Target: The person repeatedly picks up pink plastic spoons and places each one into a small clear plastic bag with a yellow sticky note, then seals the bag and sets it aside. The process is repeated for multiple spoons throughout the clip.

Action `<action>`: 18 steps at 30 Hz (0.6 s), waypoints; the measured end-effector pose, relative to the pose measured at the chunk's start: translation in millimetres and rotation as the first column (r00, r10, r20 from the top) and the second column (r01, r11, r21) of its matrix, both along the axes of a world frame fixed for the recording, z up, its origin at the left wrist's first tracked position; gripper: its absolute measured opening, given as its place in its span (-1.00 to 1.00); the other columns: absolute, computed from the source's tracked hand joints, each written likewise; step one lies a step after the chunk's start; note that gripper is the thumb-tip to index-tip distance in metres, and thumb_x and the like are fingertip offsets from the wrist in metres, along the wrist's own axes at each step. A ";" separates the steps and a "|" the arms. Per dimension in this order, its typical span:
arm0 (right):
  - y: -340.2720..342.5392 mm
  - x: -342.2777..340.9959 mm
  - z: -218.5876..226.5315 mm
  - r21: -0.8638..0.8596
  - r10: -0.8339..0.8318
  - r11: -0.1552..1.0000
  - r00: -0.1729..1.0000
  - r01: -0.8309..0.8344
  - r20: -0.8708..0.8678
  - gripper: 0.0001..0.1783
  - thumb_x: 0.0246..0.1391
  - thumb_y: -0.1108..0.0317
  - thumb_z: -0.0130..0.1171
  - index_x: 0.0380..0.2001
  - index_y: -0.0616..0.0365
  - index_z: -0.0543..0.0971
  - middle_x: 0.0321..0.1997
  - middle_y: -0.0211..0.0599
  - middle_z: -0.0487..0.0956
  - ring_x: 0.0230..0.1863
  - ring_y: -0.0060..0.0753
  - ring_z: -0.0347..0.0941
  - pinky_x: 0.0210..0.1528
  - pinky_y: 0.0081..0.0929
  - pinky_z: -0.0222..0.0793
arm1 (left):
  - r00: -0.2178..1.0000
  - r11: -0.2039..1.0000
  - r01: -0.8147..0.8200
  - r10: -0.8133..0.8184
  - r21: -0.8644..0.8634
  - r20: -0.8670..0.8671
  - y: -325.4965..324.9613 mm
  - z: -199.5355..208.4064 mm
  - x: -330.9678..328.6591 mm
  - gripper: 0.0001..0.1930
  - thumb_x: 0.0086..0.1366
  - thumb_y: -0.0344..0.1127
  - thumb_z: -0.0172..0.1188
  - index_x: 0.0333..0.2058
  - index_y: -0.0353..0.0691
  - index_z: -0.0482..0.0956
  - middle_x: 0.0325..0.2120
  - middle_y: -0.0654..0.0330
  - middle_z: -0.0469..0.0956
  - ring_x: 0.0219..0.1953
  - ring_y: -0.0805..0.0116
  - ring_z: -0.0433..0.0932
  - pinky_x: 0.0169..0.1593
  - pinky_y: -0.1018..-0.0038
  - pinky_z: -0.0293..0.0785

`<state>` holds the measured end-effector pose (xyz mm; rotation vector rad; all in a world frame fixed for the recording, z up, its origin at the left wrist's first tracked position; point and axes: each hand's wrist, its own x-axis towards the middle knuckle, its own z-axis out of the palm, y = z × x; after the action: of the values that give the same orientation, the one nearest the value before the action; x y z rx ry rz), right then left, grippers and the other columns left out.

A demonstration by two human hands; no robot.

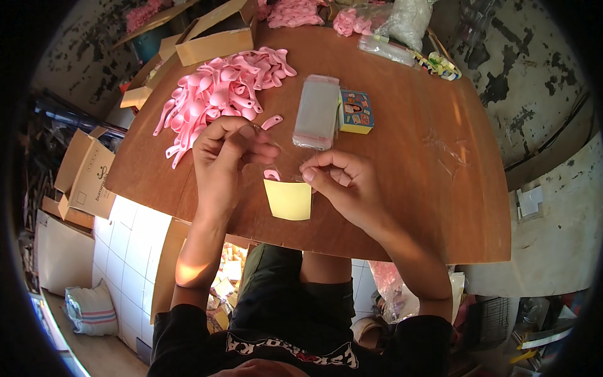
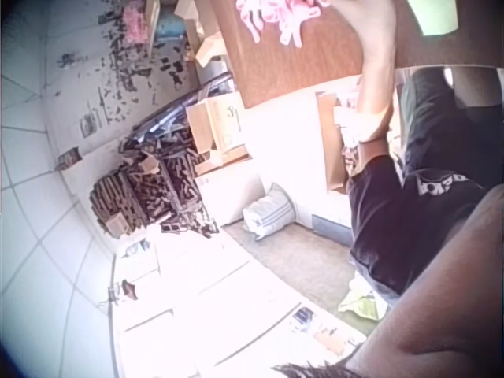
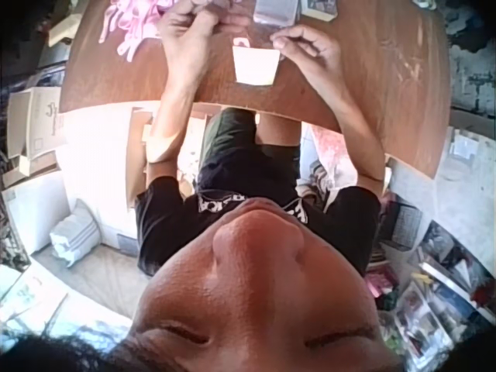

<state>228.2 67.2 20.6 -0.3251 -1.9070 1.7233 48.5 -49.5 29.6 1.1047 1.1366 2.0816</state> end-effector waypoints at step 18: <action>-2.2 1.0 -1.4 0.056 -0.102 0.993 0.993 0.105 -0.059 -0.86 0.20 0.54 0.20 -0.19 0.38 0.58 -0.20 -0.30 0.61 -0.13 -0.60 0.54 -0.07 -0.59 0.52 | 0.951 0.933 0.306 -0.310 -0.191 0.012 -6.4 -34.1 -3.2 -0.80 0.38 -0.48 0.15 -0.06 -0.38 0.59 -0.18 0.15 0.66 -0.11 0.46 0.59 -0.02 0.53 0.50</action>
<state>229.3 65.0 19.3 -0.3431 -1.8638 1.5890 45.3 -55.9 -4.5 1.1297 1.0683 1.6887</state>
